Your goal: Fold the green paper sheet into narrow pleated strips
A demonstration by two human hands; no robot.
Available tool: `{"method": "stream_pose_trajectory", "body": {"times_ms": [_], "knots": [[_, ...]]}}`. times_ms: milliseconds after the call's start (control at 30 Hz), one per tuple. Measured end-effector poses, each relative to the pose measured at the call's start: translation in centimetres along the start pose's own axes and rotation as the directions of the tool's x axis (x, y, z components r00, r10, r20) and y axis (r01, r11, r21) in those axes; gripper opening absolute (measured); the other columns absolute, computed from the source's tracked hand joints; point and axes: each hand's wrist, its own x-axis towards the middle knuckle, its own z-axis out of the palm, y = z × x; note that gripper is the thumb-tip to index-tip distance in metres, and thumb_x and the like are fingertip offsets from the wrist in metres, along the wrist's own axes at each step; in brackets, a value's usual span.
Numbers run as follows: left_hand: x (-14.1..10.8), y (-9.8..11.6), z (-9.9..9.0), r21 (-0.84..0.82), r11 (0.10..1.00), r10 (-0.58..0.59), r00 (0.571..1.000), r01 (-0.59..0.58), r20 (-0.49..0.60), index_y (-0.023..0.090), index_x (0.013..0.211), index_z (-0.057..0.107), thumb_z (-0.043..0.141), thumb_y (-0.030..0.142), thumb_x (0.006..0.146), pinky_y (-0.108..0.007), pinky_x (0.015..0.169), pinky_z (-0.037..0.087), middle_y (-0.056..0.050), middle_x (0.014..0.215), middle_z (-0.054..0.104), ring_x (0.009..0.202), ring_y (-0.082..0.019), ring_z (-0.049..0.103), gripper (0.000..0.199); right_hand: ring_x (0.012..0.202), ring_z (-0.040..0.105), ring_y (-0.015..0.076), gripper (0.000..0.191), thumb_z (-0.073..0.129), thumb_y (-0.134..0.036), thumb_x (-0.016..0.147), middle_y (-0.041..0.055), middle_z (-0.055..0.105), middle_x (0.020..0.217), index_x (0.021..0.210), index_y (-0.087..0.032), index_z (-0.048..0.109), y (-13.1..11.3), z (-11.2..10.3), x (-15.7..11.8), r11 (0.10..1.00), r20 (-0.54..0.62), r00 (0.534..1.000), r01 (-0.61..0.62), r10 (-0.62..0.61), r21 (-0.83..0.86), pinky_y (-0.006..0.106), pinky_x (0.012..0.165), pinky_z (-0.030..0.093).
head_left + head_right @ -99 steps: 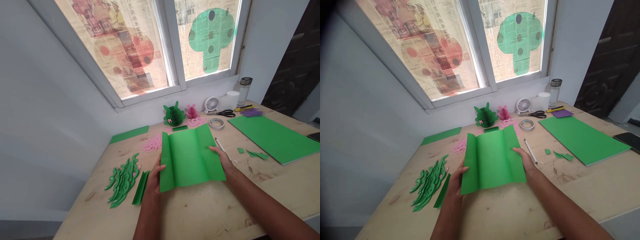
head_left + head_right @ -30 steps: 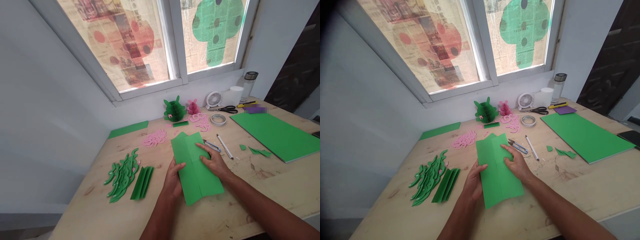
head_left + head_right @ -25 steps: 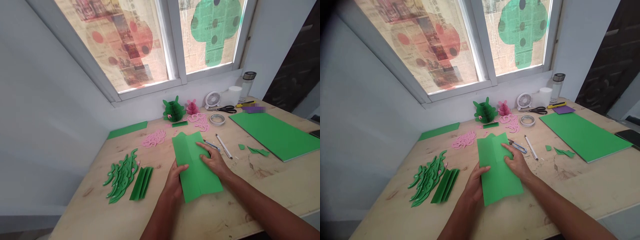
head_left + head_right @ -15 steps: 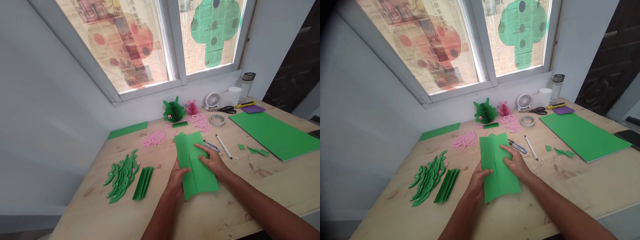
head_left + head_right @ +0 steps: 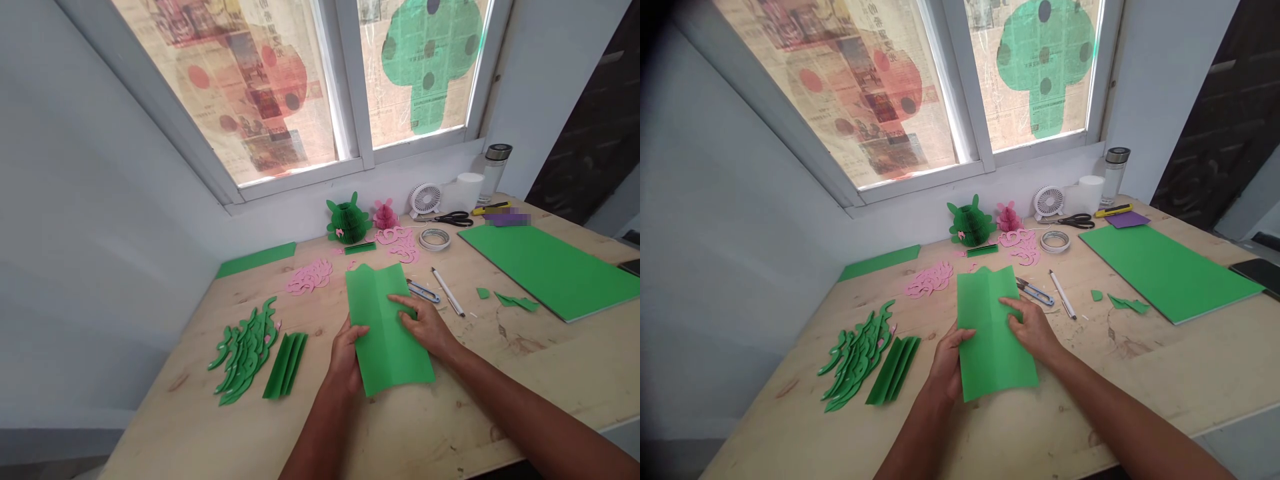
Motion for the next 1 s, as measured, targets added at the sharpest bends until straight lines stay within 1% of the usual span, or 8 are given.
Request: {"method": "stream_pose_trajectory", "body": {"times_ms": [200,333,467,533,633,800,900,1000], "knots": [[0.1,0.4,-0.4,-0.002,0.999,-0.035,0.999,0.035,0.005,0.023,0.134,0.046,0.061,0.008,0.06,-0.044,0.085,0.052,-0.009,0.1,0.071,0.087,-0.029,0.068,0.077,0.113,0.059,0.0272,0.045,0.049,-0.019,0.074,0.0103,0.063,0.123,0.116,-0.017,0.067,-0.2,-0.1,0.0,0.999,0.016,0.999,-0.034,0.034,0.027,0.045,0.096,0.046],[-0.5,0.0,0.1,0.041,0.999,0.012,0.998,-0.014,0.053,0.024,0.134,0.047,0.065,0.01,0.064,-0.043,0.089,0.05,-0.008,0.103,0.071,0.094,-0.029,0.067,0.074,0.114,0.058,0.0274,0.046,0.048,-0.019,0.075,0.0118,0.062,0.124,0.118,-0.016,0.066,-0.4,0.0,-0.1,1.0,0.04,0.999,-0.019,0.019,0.008,0.045,0.097,0.045],[-1.1,-0.8,0.9,0.019,0.999,-0.053,0.988,0.051,0.145,0.017,0.128,0.054,0.065,0.035,0.078,-0.044,0.097,0.045,-0.013,0.111,0.069,0.106,-0.031,0.063,0.054,0.117,0.056,0.0282,0.046,0.048,-0.018,0.077,0.0123,0.062,0.124,0.119,-0.016,0.065,-0.5,0.2,-0.3,0.999,0.032,0.999,0.015,-0.014,-0.035,0.047,0.101,0.042],[-1.1,-1.0,1.2,-0.01,0.994,-0.108,0.977,0.112,0.183,0.011,0.122,0.059,0.059,0.047,0.082,-0.044,0.1,0.043,-0.015,0.11,0.069,0.11,-0.032,0.061,0.054,0.118,0.055,0.0281,0.045,0.048,-0.018,0.077,0.0118,0.062,0.124,0.119,-0.017,0.065,-0.5,0.2,-0.4,0.998,0.025,0.999,0.028,-0.026,-0.053,0.048,0.101,0.041],[-1.0,-0.9,1.1,-0.045,0.987,-0.14,0.971,0.152,0.196,0.01,0.116,0.062,0.054,0.053,0.084,-0.044,0.101,0.042,-0.016,0.108,0.07,0.112,-0.032,0.06,0.054,0.117,0.056,0.0267,0.045,0.049,-0.018,0.078,0.0104,0.063,0.124,0.12,-0.019,0.064,-0.6,0.2,-0.5,0.997,0.035,0.998,0.059,-0.057,-0.052,0.047,0.101,0.041],[-0.9,-0.8,0.8,-0.033,0.993,-0.104,0.98,0.111,0.17,0.014,0.12,0.059,0.068,0.035,0.077,-0.043,0.096,0.046,-0.014,0.11,0.069,0.107,-0.031,0.063,0.049,0.116,0.057,0.0258,0.041,0.052,-0.018,0.078,0.0071,0.064,0.121,0.116,-0.024,0.067,-0.8,0.2,-0.5,0.993,0.053,0.992,0.112,-0.111,-0.023,0.047,0.101,0.042],[-0.8,-0.9,0.8,0.015,0.999,-0.045,0.992,0.043,0.118,0.02,0.126,0.054,0.073,0.018,0.067,-0.041,0.09,0.05,-0.011,0.108,0.07,0.099,-0.03,0.066,0.062,0.112,0.059,0.026,0.04,0.053,-0.017,0.077,0.0075,0.065,0.119,0.114,-0.025,0.068,-0.8,0.3,-0.6,0.994,0.047,0.993,0.105,-0.104,-0.015,0.047,0.098,0.045],[-0.7,-1.0,0.7,0.047,0.998,-0.042,0.998,0.04,0.044,0.019,0.126,0.054,0.069,0.013,0.063,-0.041,0.083,0.052,-0.009,0.097,0.073,0.09,-0.029,0.068,0.065,0.111,0.06,0.0259,0.042,0.052,-0.016,0.077,0.0077,0.064,0.121,0.114,-0.025,0.068,-0.6,0.3,-0.6,0.995,0.062,0.993,0.098,-0.096,-0.036,0.045,0.096,0.047]]}}
